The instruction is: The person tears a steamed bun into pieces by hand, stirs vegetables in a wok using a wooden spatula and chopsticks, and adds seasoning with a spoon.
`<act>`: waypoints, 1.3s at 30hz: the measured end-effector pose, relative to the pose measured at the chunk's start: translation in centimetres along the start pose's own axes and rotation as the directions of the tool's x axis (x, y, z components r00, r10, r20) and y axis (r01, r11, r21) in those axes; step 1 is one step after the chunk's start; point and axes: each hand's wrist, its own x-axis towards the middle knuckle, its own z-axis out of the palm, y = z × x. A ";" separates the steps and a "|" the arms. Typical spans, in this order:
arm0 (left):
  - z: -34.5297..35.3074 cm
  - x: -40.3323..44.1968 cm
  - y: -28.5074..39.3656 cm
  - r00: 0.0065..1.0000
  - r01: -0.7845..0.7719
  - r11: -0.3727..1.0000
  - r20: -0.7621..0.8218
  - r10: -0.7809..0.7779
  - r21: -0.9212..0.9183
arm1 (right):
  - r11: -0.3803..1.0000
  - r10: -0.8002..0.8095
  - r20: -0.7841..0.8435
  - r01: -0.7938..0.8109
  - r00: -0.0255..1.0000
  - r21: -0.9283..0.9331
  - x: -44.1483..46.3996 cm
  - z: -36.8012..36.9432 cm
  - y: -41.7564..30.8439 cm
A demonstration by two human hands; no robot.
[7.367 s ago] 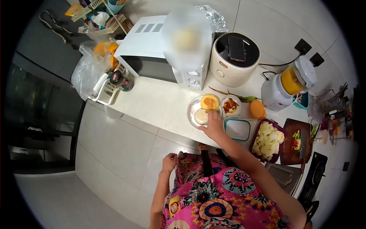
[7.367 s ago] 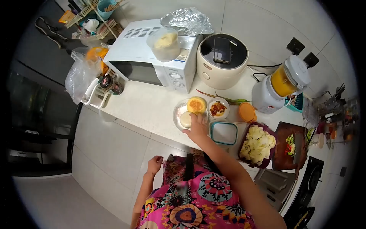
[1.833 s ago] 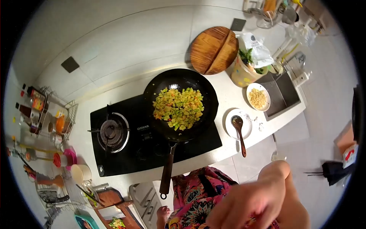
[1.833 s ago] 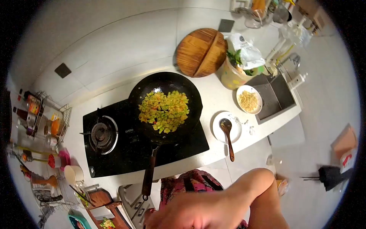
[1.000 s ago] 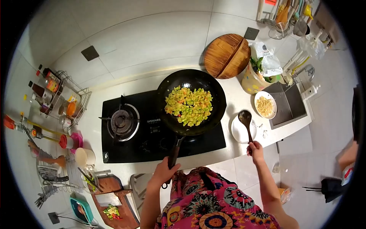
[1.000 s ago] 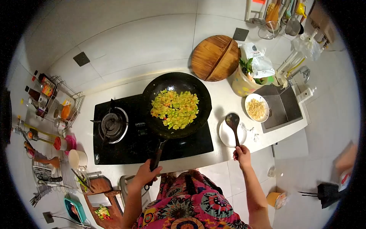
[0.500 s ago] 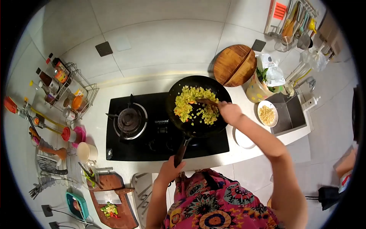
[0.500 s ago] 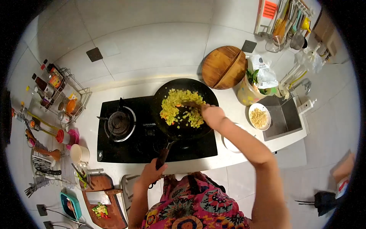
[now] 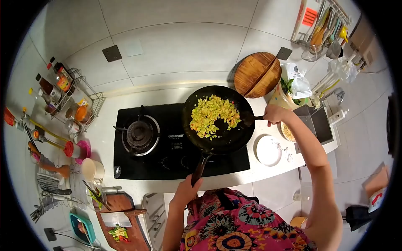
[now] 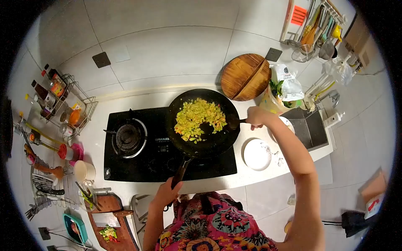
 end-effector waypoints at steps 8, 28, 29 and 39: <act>-0.9 -0.6 1.7 1.000 0.005 1.000 0.003 -0.005 -0.001 | 0.824 -0.465 -0.620 0.565 0.632 -0.042 6.9 11.4 -4.6; -1.2 -0.7 2.7 0.998 0.049 0.998 0.040 -0.051 0.034 | 0.795 -0.545 -0.485 0.237 0.684 -0.559 3.7 11.6 -8.2; -1.4 -0.9 3.0 0.995 0.079 0.997 0.064 -0.079 0.000 | 0.751 -0.595 -0.442 0.267 0.671 -0.604 1.8 11.4 -7.9; -0.3 -0.3 1.1 0.996 -0.083 0.995 -0.042 0.085 0.051 | 0.757 -0.445 -0.273 0.195 0.853 -0.623 -5.9 11.2 -6.6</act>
